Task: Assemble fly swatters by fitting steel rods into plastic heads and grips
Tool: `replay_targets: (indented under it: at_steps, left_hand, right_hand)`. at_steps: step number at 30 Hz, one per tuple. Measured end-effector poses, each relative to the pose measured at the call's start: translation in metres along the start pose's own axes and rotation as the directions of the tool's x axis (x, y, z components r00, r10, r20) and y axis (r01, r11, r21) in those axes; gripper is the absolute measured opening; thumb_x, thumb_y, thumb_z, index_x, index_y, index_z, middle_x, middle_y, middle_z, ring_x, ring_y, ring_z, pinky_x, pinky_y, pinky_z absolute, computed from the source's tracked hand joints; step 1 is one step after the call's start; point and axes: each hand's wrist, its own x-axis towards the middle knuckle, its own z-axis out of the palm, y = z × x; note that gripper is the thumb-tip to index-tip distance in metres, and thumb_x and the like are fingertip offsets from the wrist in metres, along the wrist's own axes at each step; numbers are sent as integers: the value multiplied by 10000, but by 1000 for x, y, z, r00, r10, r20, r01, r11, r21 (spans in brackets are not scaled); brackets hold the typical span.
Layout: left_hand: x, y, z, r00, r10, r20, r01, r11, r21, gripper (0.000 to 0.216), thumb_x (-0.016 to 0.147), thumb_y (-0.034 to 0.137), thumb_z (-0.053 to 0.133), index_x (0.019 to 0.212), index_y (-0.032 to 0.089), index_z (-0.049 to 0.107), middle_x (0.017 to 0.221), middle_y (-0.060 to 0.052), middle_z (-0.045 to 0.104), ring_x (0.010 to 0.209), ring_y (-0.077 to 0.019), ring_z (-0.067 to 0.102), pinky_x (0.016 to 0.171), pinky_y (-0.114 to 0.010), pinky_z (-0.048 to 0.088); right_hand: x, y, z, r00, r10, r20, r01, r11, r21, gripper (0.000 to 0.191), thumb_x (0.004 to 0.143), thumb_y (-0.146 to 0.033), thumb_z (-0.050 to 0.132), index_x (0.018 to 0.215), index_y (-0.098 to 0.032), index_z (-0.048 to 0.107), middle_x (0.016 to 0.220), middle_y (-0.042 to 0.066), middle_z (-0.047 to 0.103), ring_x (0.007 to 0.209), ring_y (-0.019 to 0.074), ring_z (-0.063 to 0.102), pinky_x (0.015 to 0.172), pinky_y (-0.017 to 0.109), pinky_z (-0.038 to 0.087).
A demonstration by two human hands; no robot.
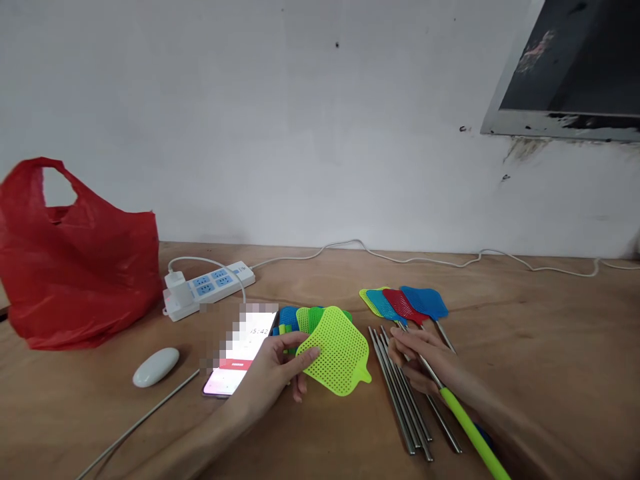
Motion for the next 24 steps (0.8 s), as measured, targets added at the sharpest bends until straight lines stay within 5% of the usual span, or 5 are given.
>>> replay_targets:
  at_steps: [3,8,13,17,24]
  left_hand:
    - [0,0,1,999,-33,-3,32,999,-38,461,718,520,810,932,149,640,720,24,643,412,-65,531,368,-185,462]
    - [-1,-2,5,998,-50,40,53,994,-98,490,705,511,830,926,199,524,691,62,612,401,-69,538,367,-182,463]
    - [-3,2,4,996,61,-67,-69,991,-118,521,782,515,770,1135,226,519,751,35,637,563,-122,617,470,-209,514]
    - [-5,4,2,995,85,48,-84,996,-12,412,841,513,702,1086,185,655,847,-45,699,733,-180,657,591,-274,562]
    - [1,2,-10,996,75,-49,-67,985,160,494,840,511,665,1177,150,696,707,-25,683,595,-154,597,567,-267,495]
  right_hand:
    - [-9,-6,1,998,-5,-64,1,998,-66,386,815,-538,709,765,-163,634,832,-4,683,308,-29,319,311,150,227]
    - [-15,-10,3,981,176,83,-172,984,-55,327,835,-456,710,982,-171,770,863,41,728,307,-20,279,302,170,170]
    - [-11,-9,3,989,131,75,-134,990,40,320,848,-429,676,1017,-179,780,1182,142,725,309,-26,263,298,179,193]
    - [-8,-7,4,992,108,60,-111,992,62,344,867,-435,635,1102,-216,756,1359,160,634,310,-28,258,293,179,188]
    - [-5,-1,2,989,130,71,-140,979,151,379,932,-444,565,1241,-252,673,1439,167,563,313,-38,282,300,151,189]
